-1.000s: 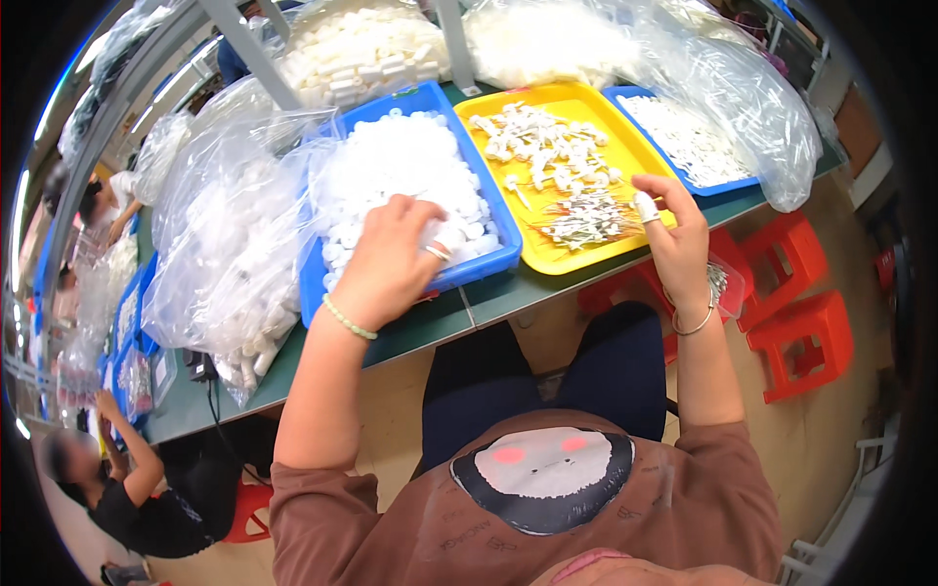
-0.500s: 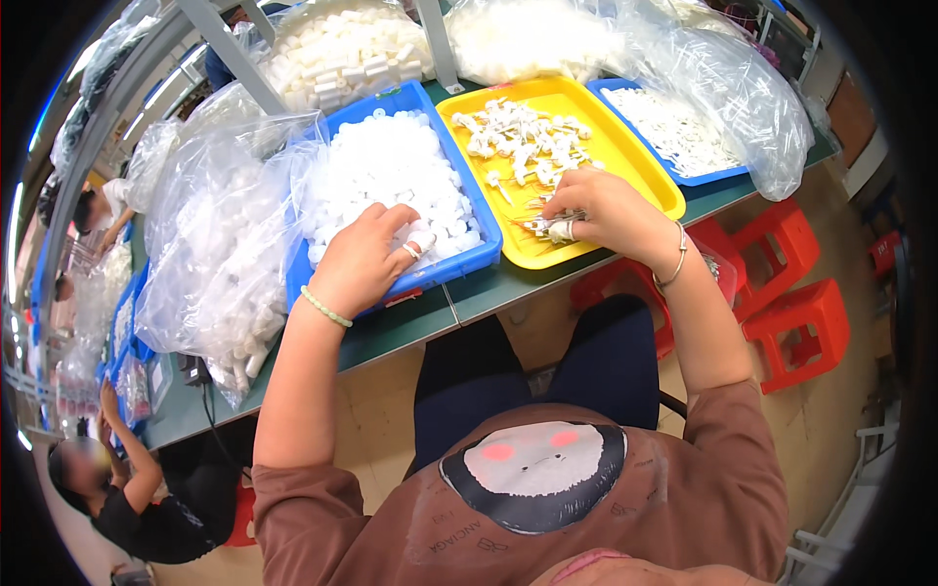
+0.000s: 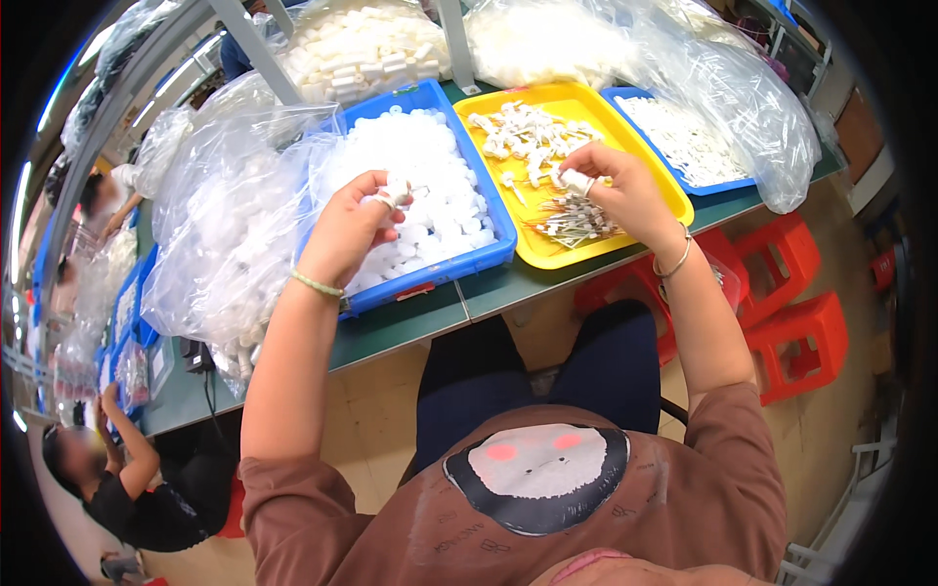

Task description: The person sits at a workstation and repeatedly picks up small white plastic caps and metal pins. They insert the pins into the caps by hand and place the assembled units into a yellow tray.

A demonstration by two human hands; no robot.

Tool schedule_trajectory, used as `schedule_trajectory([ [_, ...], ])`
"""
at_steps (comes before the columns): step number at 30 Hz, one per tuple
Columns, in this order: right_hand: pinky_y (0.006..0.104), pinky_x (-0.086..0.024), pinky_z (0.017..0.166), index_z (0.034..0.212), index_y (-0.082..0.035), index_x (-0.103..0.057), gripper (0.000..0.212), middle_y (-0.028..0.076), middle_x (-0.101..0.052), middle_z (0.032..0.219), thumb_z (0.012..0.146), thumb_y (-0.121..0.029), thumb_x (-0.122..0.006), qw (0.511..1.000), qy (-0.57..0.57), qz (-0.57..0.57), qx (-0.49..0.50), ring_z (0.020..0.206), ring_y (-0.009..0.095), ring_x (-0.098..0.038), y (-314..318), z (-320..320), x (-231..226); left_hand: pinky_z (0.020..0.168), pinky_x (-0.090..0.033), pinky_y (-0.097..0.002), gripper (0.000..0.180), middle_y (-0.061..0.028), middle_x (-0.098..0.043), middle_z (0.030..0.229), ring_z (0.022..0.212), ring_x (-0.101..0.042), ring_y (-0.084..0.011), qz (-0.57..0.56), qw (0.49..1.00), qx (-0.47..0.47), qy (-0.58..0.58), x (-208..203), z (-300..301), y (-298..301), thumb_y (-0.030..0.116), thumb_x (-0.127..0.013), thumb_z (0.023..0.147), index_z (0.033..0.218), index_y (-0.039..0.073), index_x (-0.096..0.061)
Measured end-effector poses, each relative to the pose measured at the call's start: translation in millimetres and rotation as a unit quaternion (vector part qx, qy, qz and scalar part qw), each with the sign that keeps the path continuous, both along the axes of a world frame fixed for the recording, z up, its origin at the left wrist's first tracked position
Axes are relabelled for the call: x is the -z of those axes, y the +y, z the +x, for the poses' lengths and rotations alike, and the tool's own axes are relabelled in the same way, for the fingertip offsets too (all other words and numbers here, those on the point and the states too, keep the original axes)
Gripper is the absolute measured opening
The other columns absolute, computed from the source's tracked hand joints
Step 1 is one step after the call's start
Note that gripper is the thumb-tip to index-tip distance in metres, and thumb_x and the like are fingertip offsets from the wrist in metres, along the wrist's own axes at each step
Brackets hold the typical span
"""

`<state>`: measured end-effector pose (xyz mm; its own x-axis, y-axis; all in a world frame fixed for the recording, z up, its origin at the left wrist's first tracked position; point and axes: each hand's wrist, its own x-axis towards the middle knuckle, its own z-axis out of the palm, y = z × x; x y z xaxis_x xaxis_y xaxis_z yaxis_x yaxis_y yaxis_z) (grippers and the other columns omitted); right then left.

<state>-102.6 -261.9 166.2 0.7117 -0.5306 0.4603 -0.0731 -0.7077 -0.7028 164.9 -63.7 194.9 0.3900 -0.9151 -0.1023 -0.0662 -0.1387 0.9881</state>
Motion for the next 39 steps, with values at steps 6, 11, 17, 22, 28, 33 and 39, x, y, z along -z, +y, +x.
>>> schedule_trajectory([
  [6, 0.0239, -0.047, 0.078, 0.113, 0.002, -0.056, 0.025, 0.008, -0.062, 0.108, 0.088, -0.002, -0.051, 0.983, -0.142, 0.113, -0.01, 0.099, 0.012, -0.059, -0.7, 4.3, -0.6, 0.078, -0.054, -0.0242, 0.033, -0.0112, -0.058, 0.106, 0.09, -0.058, -0.0151, -0.104, 0.942, -0.037, 0.317, -2.9, -5.1, -2.9, 0.014, -0.048, 0.096, 0.124, -0.002, -0.049],
  [11, 0.0201, -0.045, 0.073, 0.104, 0.002, -0.058, 0.016, 0.003, -0.062, 0.094, 0.09, -0.007, -0.056, 0.983, -0.152, 0.107, 0.005, 0.087, 0.006, -0.057, 2.9, 6.6, 0.5, 0.064, -0.05, -0.0184, 0.039, -0.0084, -0.055, 0.102, 0.082, -0.054, -0.0107, -0.122, 0.877, 0.022, 0.463, 6.7, 9.2, -0.7, 0.016, -0.045, 0.097, 0.131, -0.002, -0.043],
  [17, 0.02, -0.045, 0.067, 0.099, -0.001, -0.064, 0.014, 0.002, -0.063, 0.087, 0.086, -0.005, -0.062, 0.987, -0.136, 0.07, 0.047, 0.074, 0.006, -0.057, 81.3, -21.6, -5.3, 0.054, -0.042, -0.0153, 0.045, -0.0061, -0.059, 0.101, 0.075, -0.053, -0.0062, -0.104, 0.891, 0.104, 0.43, 4.4, -79.5, 48.1, 0.017, -0.053, 0.094, 0.135, 0.002, -0.042],
  [22, 0.0219, -0.048, 0.057, 0.094, -0.001, -0.066, 0.014, 0.007, -0.062, 0.087, 0.08, -0.002, -0.067, 0.994, -0.098, 0.053, -0.023, 0.071, 0.009, -0.06, 131.2, -42.9, 35.1, 0.066, -0.054, -0.0198, 0.04, -0.0124, -0.058, 0.111, 0.087, -0.058, -0.0144, 0.021, 0.8, 0.09, 0.593, 94.8, -132.5, 65.2, 0.006, -0.055, 0.092, 0.131, 0.003, -0.045],
  [28, 0.0217, -0.044, 0.049, 0.088, -0.002, -0.065, 0.013, 0.006, -0.061, 0.082, 0.076, -0.001, -0.071, 0.991, -0.044, 0.124, 0.037, 0.062, 0.009, -0.055, 154.3, -54.1, 90.3, 0.083, -0.054, -0.0229, 0.042, -0.0081, -0.06, 0.114, 0.096, -0.062, -0.0122, 0.005, 0.81, 0.094, 0.579, 164.3, -149.9, 54.2, 0.006, -0.054, 0.093, 0.134, 0.002, -0.044],
  [33, 0.0275, -0.045, 0.051, 0.081, -0.004, -0.063, 0.015, 0.007, -0.06, 0.074, 0.072, -0.005, -0.074, 0.997, -0.029, 0.029, 0.069, 0.06, 0.018, -0.057, 157.2, -49.2, 104.2, 0.08, -0.055, -0.0263, 0.032, -0.0064, -0.06, 0.108, 0.095, -0.062, -0.0132, 0.001, 0.803, 0.11, 0.586, 177.6, -156.6, 56.7, 0.018, -0.05, 0.097, 0.125, 0.003, -0.051],
  [39, 0.0321, -0.046, 0.054, 0.081, -0.007, -0.06, 0.02, 0.006, -0.06, 0.072, 0.068, -0.009, -0.075, 0.991, -0.047, -0.11, 0.054, 0.062, 0.024, -0.059, 151.3, -43.1, 114.7, 0.081, -0.055, -0.0273, 0.03, -0.0042, -0.06, 0.106, 0.094, -0.062, -0.0134, -0.007, 0.773, 0.091, 0.628, 185.7, -159.2, 56.4, 0.026, -0.051, 0.097, 0.12, 0.006, -0.053],
])
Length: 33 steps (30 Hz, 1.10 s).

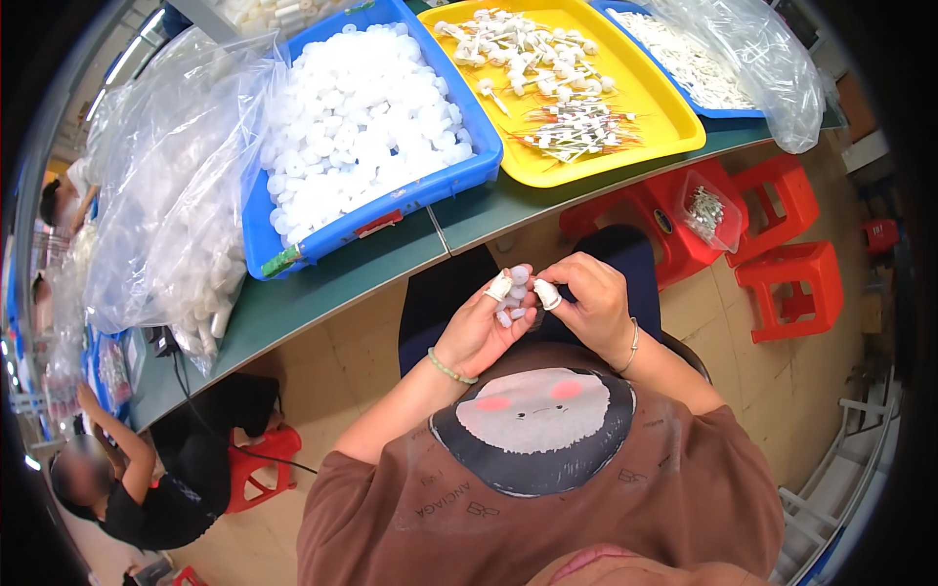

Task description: The person sits at a workstation and repeatedly picks up small white plastic caps and metal pins. They insert the pins into the caps by hand and place the assembled units into a yellow tray.

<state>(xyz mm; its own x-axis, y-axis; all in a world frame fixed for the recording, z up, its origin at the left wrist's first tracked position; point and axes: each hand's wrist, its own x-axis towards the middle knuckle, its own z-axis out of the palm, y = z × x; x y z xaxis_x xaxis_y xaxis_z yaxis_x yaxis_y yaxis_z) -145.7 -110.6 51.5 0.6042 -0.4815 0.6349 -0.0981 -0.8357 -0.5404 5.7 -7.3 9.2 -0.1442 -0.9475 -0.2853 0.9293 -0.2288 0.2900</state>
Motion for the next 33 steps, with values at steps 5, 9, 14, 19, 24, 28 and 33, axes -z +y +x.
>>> schedule_trajectory([
  [5, 0.0323, -0.046, 0.054, 0.081, -0.008, -0.06, 0.022, 0.005, -0.059, 0.071, 0.065, -0.009, -0.075, 0.997, 0.02, -0.067, 0.017, 0.062, 0.023, -0.059, 0.7, 1.6, 2.9, 0.081, -0.055, -0.0266, 0.031, -0.0038, -0.06, 0.106, 0.094, -0.062, -0.0134, -0.008, 0.999, -0.006, 0.049, 3.6, 0.1, 0.5, 0.025, -0.053, 0.096, 0.121, 0.006, -0.053],
  [9, 0.0321, -0.046, 0.055, 0.081, -0.008, -0.06, 0.021, 0.006, -0.058, 0.071, 0.065, -0.01, -0.074, 0.996, 0.033, -0.078, 0.017, 0.063, 0.023, -0.059, -0.9, 0.5, 1.0, 0.08, -0.054, -0.0259, 0.033, -0.0032, -0.06, 0.105, 0.093, -0.061, -0.0125, 0.007, 1.0, -0.014, 0.001, 6.2, -0.3, 0.5, 0.023, -0.055, 0.095, 0.122, 0.005, -0.052],
  [14, 0.0327, -0.047, 0.055, 0.082, -0.008, -0.06, 0.021, 0.006, -0.059, 0.073, 0.066, -0.009, -0.074, 0.996, 0.051, -0.064, 0.024, 0.065, 0.023, -0.06, -0.1, -0.1, -1.6, 0.079, -0.053, -0.0235, 0.029, -0.0017, -0.061, 0.105, 0.092, -0.059, -0.008, 0.018, 0.997, -0.03, -0.069, -4.0, -1.1, 0.1, 0.018, -0.056, 0.095, 0.121, 0.005, -0.055],
  [19, 0.0334, -0.047, 0.056, 0.082, -0.007, -0.06, 0.02, 0.006, -0.058, 0.073, 0.066, -0.008, -0.073, 0.997, 0.055, -0.034, 0.037, 0.066, 0.024, -0.06, 3.0, 1.0, -4.7, 0.078, -0.053, -0.0228, 0.029, -0.0017, -0.062, 0.108, 0.092, -0.059, -0.0069, 0.035, 0.985, -0.052, -0.164, -7.4, -3.0, 0.4, 0.016, -0.059, 0.093, 0.12, 0.007, -0.056],
  [24, 0.0344, -0.049, 0.059, 0.089, -0.005, -0.058, 0.024, 0.009, -0.059, 0.076, 0.069, -0.005, -0.072, 0.998, 0.06, 0.02, 0.008, 0.068, 0.028, -0.06, 4.9, 1.2, -4.1, 0.076, -0.053, -0.0211, 0.028, -0.0008, -0.062, 0.107, 0.092, -0.059, -0.0069, 0.016, 0.983, -0.045, -0.176, -4.0, -3.8, 0.1, 0.013, -0.059, 0.093, 0.12, 0.007, -0.056],
  [28, 0.0351, -0.052, 0.065, 0.107, -0.001, -0.048, 0.033, 0.015, -0.059, 0.083, 0.079, -0.003, -0.066, 0.979, 0.075, 0.186, -0.031, 0.075, 0.03, -0.063, 10.5, 1.9, -5.9, 0.075, -0.053, -0.0205, 0.027, -0.0009, -0.062, 0.107, 0.094, -0.06, -0.0072, 0.004, 0.982, -0.045, -0.185, -2.4, -3.7, -0.2, 0.011, -0.058, 0.092, 0.119, 0.007, -0.056],
  [33, 0.0344, -0.051, 0.066, 0.1, 0.0, -0.05, 0.021, 0.015, -0.059, 0.084, 0.082, -0.002, -0.061, 0.942, 0.11, 0.317, -0.025, 0.079, 0.029, -0.063, 7.2, -2.7, -8.9, 0.074, -0.053, -0.0198, 0.03, -0.0008, -0.062, 0.106, 0.093, -0.06, -0.007, -0.001, 0.98, -0.048, -0.195, -0.6, -1.7, 0.2, 0.01, -0.058, 0.092, 0.122, 0.007, -0.055],
])
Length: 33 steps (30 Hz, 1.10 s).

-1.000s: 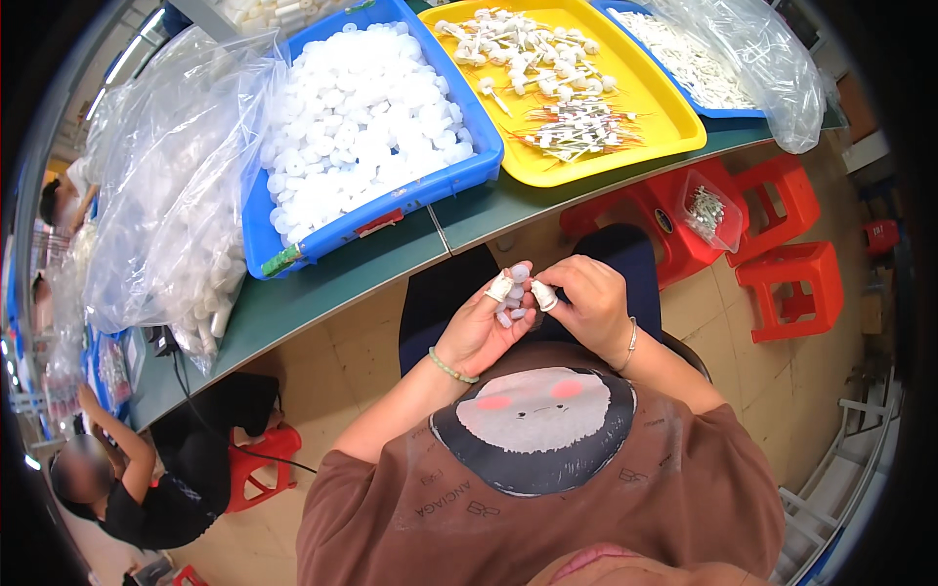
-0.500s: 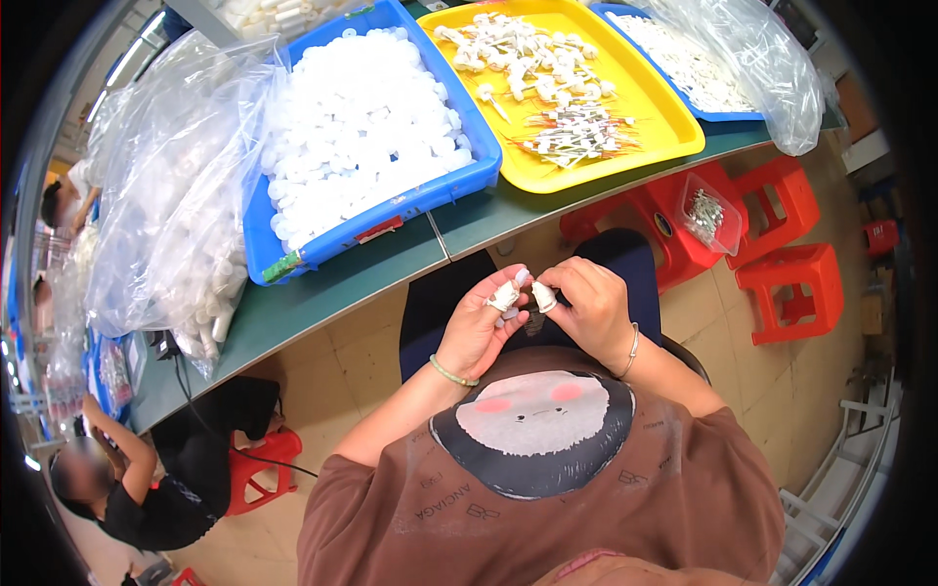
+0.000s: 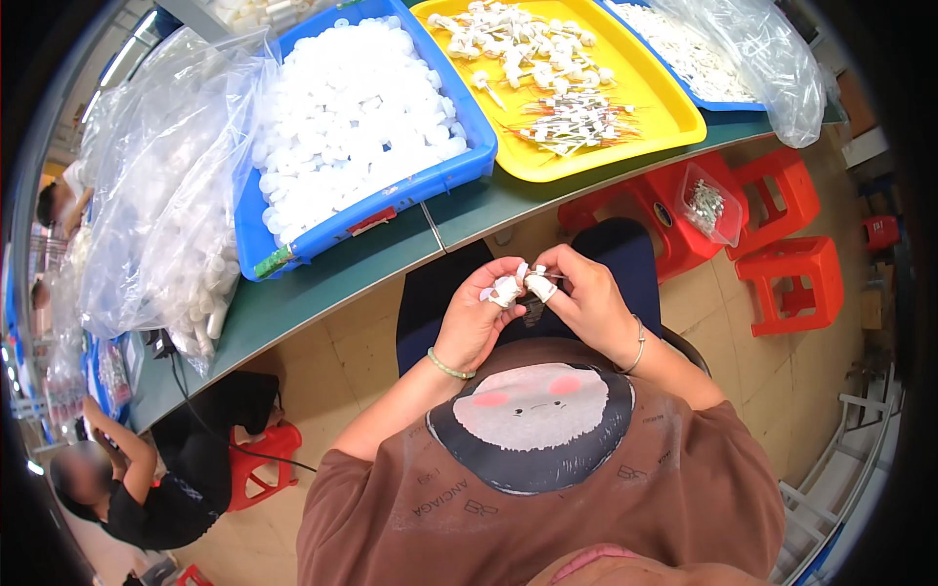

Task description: The person sits at a workstation and repeatedly picks up small white plastic caps and metal pins. They insert the pins into the caps by hand and place the assembled units into a yellow tray.

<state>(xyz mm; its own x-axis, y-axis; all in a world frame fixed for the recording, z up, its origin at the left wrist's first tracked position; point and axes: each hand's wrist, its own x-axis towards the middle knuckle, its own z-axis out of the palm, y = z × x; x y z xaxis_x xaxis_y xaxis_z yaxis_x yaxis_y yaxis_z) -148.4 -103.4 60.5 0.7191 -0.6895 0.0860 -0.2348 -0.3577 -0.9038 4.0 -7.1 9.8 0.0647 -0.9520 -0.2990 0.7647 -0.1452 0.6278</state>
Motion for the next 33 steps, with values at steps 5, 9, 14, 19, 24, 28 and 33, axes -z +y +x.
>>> schedule_trajectory([
  [5, 0.0358, -0.048, 0.064, 0.095, -0.001, -0.054, 0.015, 0.014, -0.058, 0.08, 0.08, 0.0, -0.058, 0.998, -0.013, -0.065, -0.018, 0.074, 0.029, -0.061, -0.8, -1.7, 1.2, 0.073, -0.053, -0.0191, 0.036, -0.0008, -0.062, 0.103, 0.088, -0.06, -0.0061, 0.015, 1.0, -0.008, -0.01, -6.2, -2.1, -1.3, 0.009, -0.059, 0.091, 0.126, 0.006, -0.053],
  [9, 0.0348, -0.048, 0.063, 0.092, -0.001, -0.057, 0.012, 0.013, -0.058, 0.078, 0.08, 0.001, -0.057, 0.992, -0.015, -0.123, -0.037, 0.07, 0.029, -0.06, -5.1, -1.2, -2.8, 0.07, -0.052, -0.0198, 0.034, -0.0024, -0.063, 0.103, 0.086, -0.06, -0.0079, 0.009, 0.999, -0.016, -0.043, -0.9, -1.4, -0.6, 0.007, -0.061, 0.089, 0.123, 0.004, -0.056],
  [14, 0.0307, -0.048, 0.061, 0.09, 0.001, -0.057, 0.01, 0.014, -0.062, 0.077, 0.08, 0.002, -0.057, 0.976, -0.02, 0.205, -0.071, 0.065, 0.023, -0.061, -10.5, -7.6, 7.5, 0.064, -0.049, -0.02, 0.03, -0.0036, -0.063, 0.102, 0.078, -0.058, -0.0092, -0.021, 0.991, -0.016, -0.13, 4.2, -1.3, 2.0, 0.005, -0.065, 0.086, 0.115, 0.002, -0.062],
  [19, 0.0323, -0.049, 0.061, 0.09, 0.001, -0.055, 0.009, 0.015, -0.061, 0.079, 0.081, 0.001, -0.056, 0.994, -0.001, 0.07, -0.089, 0.068, 0.025, -0.062, -11.3, -3.9, 11.4, 0.064, -0.048, -0.0196, 0.029, -0.0018, -0.062, 0.098, 0.08, -0.057, -0.0072, -0.051, 0.975, -0.019, -0.215, 5.2, 0.0, 4.0, 0.005, -0.065, 0.086, 0.115, 0.003, -0.064],
  [24, 0.0408, -0.048, 0.059, 0.095, -0.001, -0.051, 0.017, 0.016, -0.054, 0.081, 0.079, 0.0, -0.058, 0.96, 0.023, -0.265, -0.082, 0.07, 0.036, -0.058, -2.0, -1.0, 9.1, 0.061, -0.046, -0.0186, 0.027, -0.0018, -0.062, 0.096, 0.076, -0.056, -0.0076, 0.034, 0.995, 0.0, -0.091, 5.8, -1.9, -0.9, 0.005, -0.064, 0.087, 0.114, 0.003, -0.063],
  [28, 0.0419, -0.048, 0.066, 0.099, 0.0, -0.048, 0.022, 0.017, -0.053, 0.085, 0.08, -0.002, -0.059, 0.976, -0.041, -0.197, -0.08, 0.078, 0.037, -0.058, -1.1, 0.8, 6.2, 0.06, -0.043, -0.0189, 0.023, -0.0014, -0.061, 0.095, 0.077, -0.054, -0.0072, 0.01, 0.998, -0.024, -0.062, -0.8, -6.9, -1.2, 0.006, -0.061, 0.089, 0.111, 0.003, -0.06],
  [33, 0.0365, -0.049, 0.073, 0.098, -0.001, -0.059, 0.021, 0.015, -0.061, 0.091, 0.079, -0.008, -0.065, 0.943, -0.05, -0.318, 0.08, 0.084, 0.032, -0.06, -82.0, -24.2, -69.6, 0.058, -0.038, -0.0174, 0.024, -0.0008, -0.058, 0.102, 0.075, -0.048, -0.0059, -0.016, 0.999, -0.032, -0.001, 0.8, -2.6, -0.3, 0.01, -0.06, 0.09, 0.114, 0.006, -0.056],
])
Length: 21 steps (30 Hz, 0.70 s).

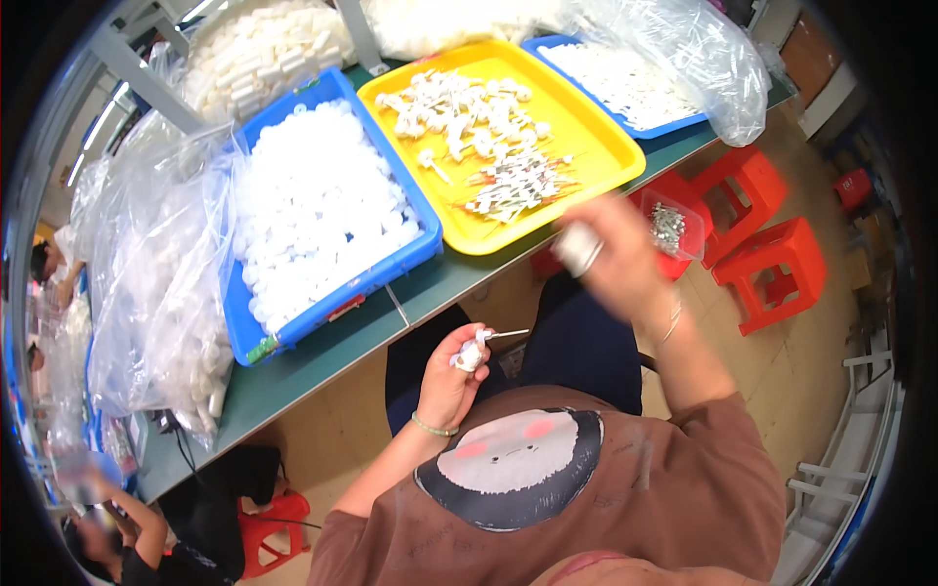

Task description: The person sits at a workstation and repeatedly picks up small white plastic caps and metal pins. They insert the pins into the caps by hand and place the assembled units into a yellow tray.

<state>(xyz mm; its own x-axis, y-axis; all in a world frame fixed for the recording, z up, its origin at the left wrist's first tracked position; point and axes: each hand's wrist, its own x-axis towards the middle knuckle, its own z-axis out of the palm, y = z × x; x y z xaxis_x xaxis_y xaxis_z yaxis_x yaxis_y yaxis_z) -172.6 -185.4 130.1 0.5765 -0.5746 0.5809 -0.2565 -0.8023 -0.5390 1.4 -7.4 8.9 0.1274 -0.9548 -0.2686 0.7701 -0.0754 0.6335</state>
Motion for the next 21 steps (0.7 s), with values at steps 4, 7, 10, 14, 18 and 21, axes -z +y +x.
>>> schedule_trajectory([
  [4, 0.0361, -0.049, 0.079, 0.1, -0.002, -0.063, 0.02, 0.015, -0.065, 0.094, 0.081, -0.009, -0.059, 0.983, 0.055, -0.071, 0.159, 0.088, 0.031, -0.061, -141.2, -45.2, -35.5, 0.056, -0.038, -0.0174, 0.022, -0.0017, -0.059, 0.102, 0.073, -0.045, -0.0058, -0.02, 1.0, 0.005, 0.002, -2.0, -1.3, -1.1, 0.011, -0.061, 0.09, 0.112, 0.008, -0.056],
  [7, 0.0356, -0.049, 0.082, 0.097, -0.003, -0.068, 0.022, 0.016, -0.066, 0.1, 0.078, -0.004, -0.056, 0.97, 0.197, -0.045, 0.134, 0.094, 0.031, -0.062, -190.6, -47.0, -29.8, 0.056, -0.039, -0.0177, 0.022, -0.0019, -0.058, 0.103, 0.072, -0.045, -0.0061, -0.021, 1.0, 0.014, 0.004, -3.6, -3.5, -1.7, 0.01, -0.06, 0.09, 0.112, 0.007, -0.055],
  [10, 0.0361, -0.05, 0.08, 0.094, -0.003, -0.069, 0.022, 0.017, -0.068, 0.091, 0.075, -0.004, -0.059, 0.959, 0.258, -0.026, 0.117, 0.088, 0.03, -0.064, -209.4, -41.7, -26.7, 0.056, -0.039, -0.0183, 0.022, -0.0024, -0.058, 0.103, 0.072, -0.046, -0.0066, -0.02, 1.0, 0.01, 0.003, -6.6, -3.4, -2.0, 0.01, -0.06, 0.09, 0.112, 0.007, -0.055],
  [14, 0.0364, -0.05, 0.077, 0.09, -0.002, -0.069, 0.018, 0.016, -0.068, 0.085, 0.073, -0.005, -0.063, 0.947, 0.3, 0.046, 0.109, 0.083, 0.031, -0.065, -218.2, -39.7, -36.3, 0.056, -0.039, -0.0188, 0.024, -0.0026, -0.059, 0.102, 0.073, -0.047, -0.007, -0.028, 1.0, -0.006, -0.001, -8.4, -0.1, -1.0, 0.012, -0.06, 0.091, 0.113, 0.007, -0.055],
  [18, 0.0365, -0.05, 0.075, 0.088, -0.002, -0.068, 0.016, 0.017, -0.067, 0.085, 0.072, -0.005, -0.064, 0.944, 0.307, -0.074, 0.098, 0.082, 0.03, -0.064, -221.3, -44.6, -27.7, 0.057, -0.04, -0.019, 0.024, -0.0028, -0.059, 0.102, 0.075, -0.05, -0.0073, -0.038, 0.999, -0.012, -0.004, -11.6, -1.1, 0.3, 0.014, -0.061, 0.092, 0.114, 0.008, -0.055],
  [21, 0.0366, -0.05, 0.074, 0.086, -0.002, -0.067, 0.015, 0.017, -0.067, 0.084, 0.072, -0.005, -0.065, 0.945, 0.316, -0.009, 0.086, 0.081, 0.031, -0.063, -221.9, -47.0, -33.5, 0.057, -0.041, -0.0191, 0.024, -0.0031, -0.06, 0.103, 0.077, -0.051, -0.0076, -0.037, 0.999, -0.007, -0.002, -6.9, -1.3, 0.7, 0.014, -0.06, 0.092, 0.114, 0.008, -0.054],
])
